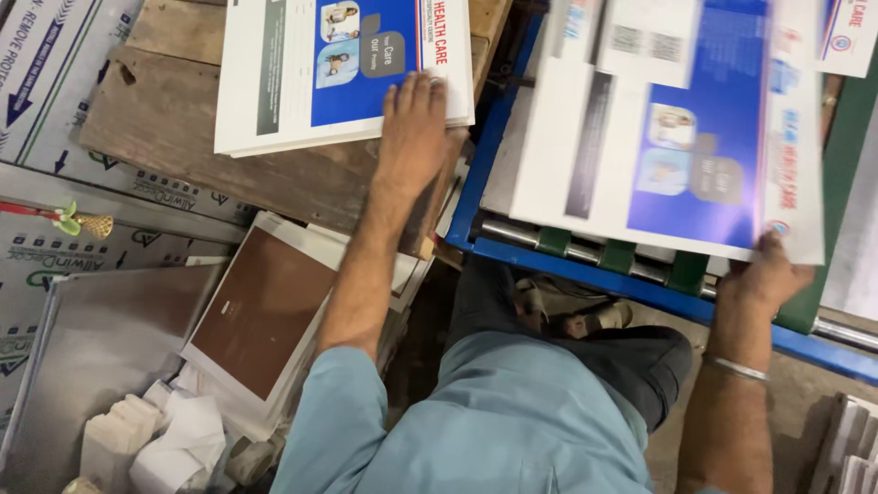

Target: The person repeatedly picks up printed sheets from a wooden table and places them onto a blue conveyor belt, stacking them one by one. The hands handle the papers directly without using any tools.

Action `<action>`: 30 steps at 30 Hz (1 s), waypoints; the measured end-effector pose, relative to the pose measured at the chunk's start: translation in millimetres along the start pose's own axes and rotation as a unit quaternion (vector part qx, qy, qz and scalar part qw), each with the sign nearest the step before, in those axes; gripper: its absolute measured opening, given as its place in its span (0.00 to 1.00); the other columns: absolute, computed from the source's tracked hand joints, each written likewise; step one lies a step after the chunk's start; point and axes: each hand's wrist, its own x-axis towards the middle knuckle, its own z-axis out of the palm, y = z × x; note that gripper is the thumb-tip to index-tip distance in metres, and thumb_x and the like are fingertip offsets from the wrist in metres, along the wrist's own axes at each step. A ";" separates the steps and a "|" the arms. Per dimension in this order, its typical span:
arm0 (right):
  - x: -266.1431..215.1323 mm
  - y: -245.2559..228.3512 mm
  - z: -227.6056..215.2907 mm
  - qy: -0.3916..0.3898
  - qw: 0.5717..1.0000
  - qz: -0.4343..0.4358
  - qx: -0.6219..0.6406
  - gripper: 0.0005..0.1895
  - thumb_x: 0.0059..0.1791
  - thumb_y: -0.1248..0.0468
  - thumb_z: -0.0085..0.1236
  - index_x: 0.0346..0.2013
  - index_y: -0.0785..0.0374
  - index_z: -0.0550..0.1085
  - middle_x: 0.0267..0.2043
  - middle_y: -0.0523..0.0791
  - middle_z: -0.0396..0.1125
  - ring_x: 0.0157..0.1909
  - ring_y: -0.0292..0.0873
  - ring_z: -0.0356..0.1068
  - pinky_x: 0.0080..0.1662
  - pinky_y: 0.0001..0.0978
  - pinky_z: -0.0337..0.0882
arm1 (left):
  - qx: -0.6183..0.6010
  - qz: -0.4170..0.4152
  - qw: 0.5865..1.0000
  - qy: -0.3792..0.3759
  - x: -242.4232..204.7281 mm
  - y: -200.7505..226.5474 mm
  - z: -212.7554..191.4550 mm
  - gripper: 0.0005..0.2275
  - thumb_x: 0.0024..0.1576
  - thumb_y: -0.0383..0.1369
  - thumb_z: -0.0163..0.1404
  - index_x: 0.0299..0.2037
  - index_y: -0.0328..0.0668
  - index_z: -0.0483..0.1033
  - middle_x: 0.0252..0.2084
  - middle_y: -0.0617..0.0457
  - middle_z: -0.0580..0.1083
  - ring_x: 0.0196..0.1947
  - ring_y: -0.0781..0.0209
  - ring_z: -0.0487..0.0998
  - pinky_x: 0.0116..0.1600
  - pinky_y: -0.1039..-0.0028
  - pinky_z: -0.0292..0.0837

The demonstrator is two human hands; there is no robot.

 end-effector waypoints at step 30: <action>51.5 30.7 -45.4 0.132 0.991 0.033 -0.003 0.22 0.56 0.76 0.52 0.65 0.68 0.62 0.64 0.57 0.69 0.60 0.53 0.78 0.58 0.47 0.86 | -0.044 0.035 0.979 0.194 -7.6 -18.8 9.8 0.15 0.53 0.40 0.67 0.44 0.43 0.79 0.41 0.51 0.76 0.43 0.49 0.74 0.49 0.58 0.67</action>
